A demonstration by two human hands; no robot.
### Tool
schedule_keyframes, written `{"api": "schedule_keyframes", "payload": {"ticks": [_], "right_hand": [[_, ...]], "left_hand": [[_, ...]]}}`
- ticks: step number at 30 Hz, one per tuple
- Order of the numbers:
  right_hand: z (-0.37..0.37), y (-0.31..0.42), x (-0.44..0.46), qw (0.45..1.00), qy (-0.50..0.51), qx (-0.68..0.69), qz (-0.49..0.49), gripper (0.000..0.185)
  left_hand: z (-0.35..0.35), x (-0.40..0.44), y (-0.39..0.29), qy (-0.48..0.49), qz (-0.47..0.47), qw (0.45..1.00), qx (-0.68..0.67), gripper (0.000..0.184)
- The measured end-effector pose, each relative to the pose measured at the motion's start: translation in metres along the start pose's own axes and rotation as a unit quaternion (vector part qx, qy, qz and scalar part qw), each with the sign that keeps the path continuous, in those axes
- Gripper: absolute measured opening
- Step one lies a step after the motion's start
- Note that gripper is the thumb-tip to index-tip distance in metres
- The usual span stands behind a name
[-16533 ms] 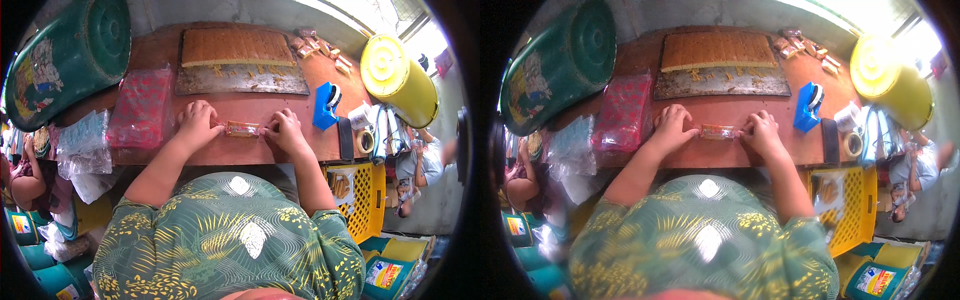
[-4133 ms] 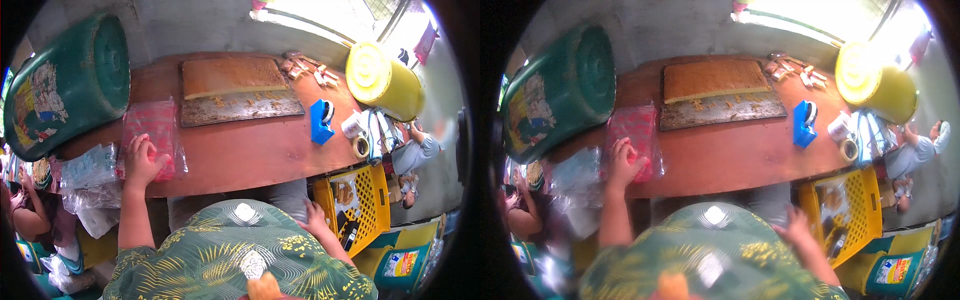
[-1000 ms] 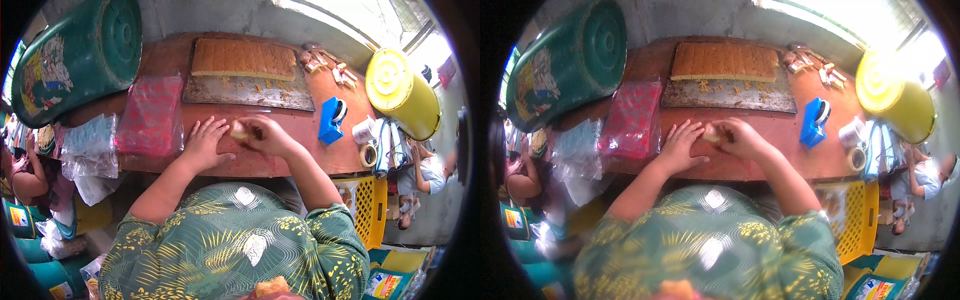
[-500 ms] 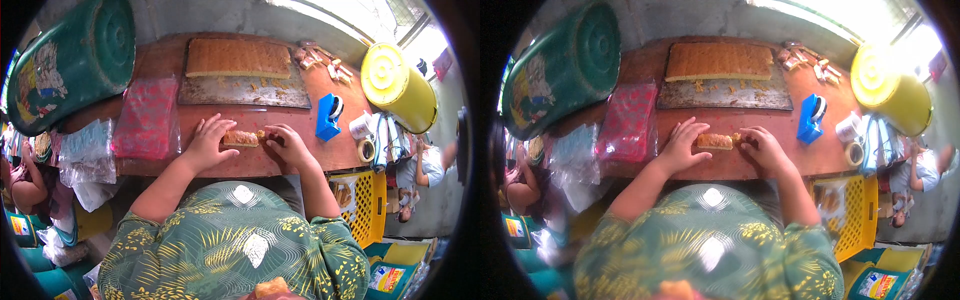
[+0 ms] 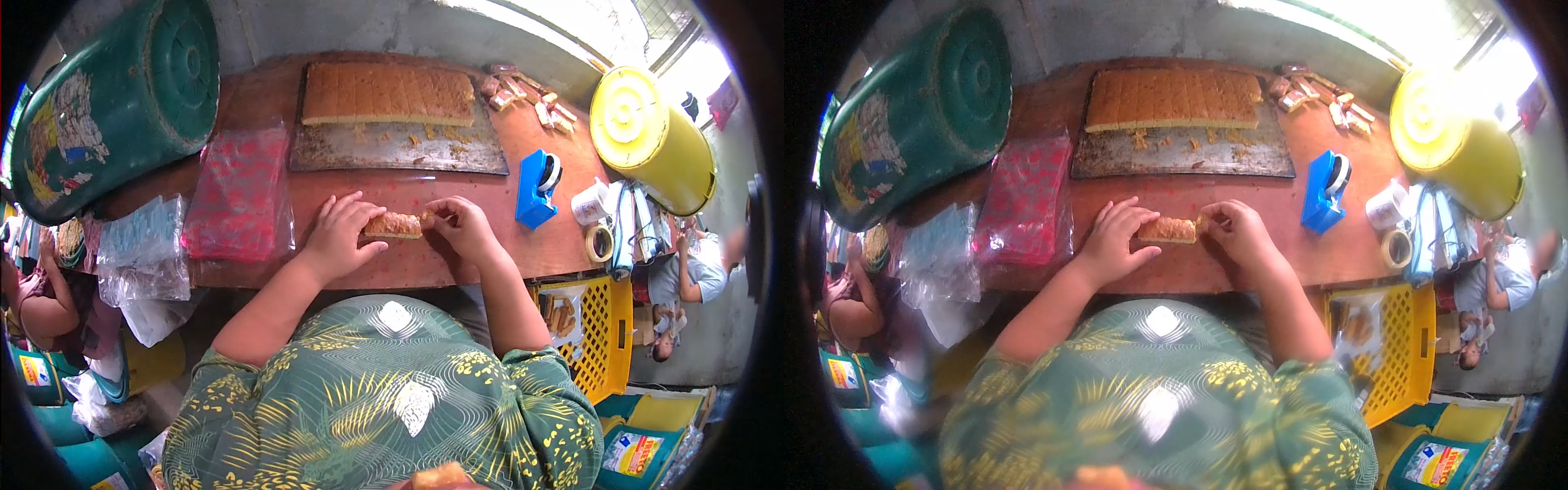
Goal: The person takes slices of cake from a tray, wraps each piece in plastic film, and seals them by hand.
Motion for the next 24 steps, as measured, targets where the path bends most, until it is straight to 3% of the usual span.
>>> {"api": "schedule_keyframes", "payload": {"ticks": [4,8,11,13,15,17,18,24], "right_hand": [[-0.002,-0.011,0.003,0.950,0.062,0.283,-0.114,0.022],[0.023,-0.012,0.020,0.961,0.055,0.261,-0.074,0.029],[0.055,-0.009,0.035,0.976,-0.198,0.044,0.075,0.044],[0.066,0.050,0.013,0.916,-0.309,-0.168,0.191,0.053],[0.042,0.054,0.008,0.973,-0.100,-0.092,0.187,0.062],[0.001,0.069,-0.007,0.970,-0.005,-0.101,0.222,0.062],[-0.013,0.066,-0.013,0.966,0.017,-0.135,0.218,0.069],[-0.036,0.043,-0.005,0.965,0.035,-0.146,0.217,0.058]], "left_hand": [[0.000,0.003,0.000,-0.002,-0.005,1.000,0.002,0.061],[-0.001,0.002,0.002,0.000,-0.011,1.000,0.011,0.065],[-0.004,-0.001,0.007,-0.008,-0.003,1.000,0.013,0.078],[0.002,-0.007,0.006,0.025,0.038,0.998,0.053,0.087],[0.006,-0.011,0.008,0.049,0.063,0.994,0.079,0.094],[0.005,-0.018,0.011,0.066,0.067,0.991,0.092,0.099],[0.005,-0.018,0.010,0.067,0.067,0.992,0.087,0.099],[0.010,-0.016,0.008,0.074,0.072,0.992,0.076,0.095]]}}
Point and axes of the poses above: each hand's wrist, its own x-axis towards the middle knuckle, its own z-axis out of the back of the hand, y = z × x, the point moved 5 cm from there along x, towards the middle knuckle, and after that the axes turned 9 degrees about -z, right-handed, at the moved point
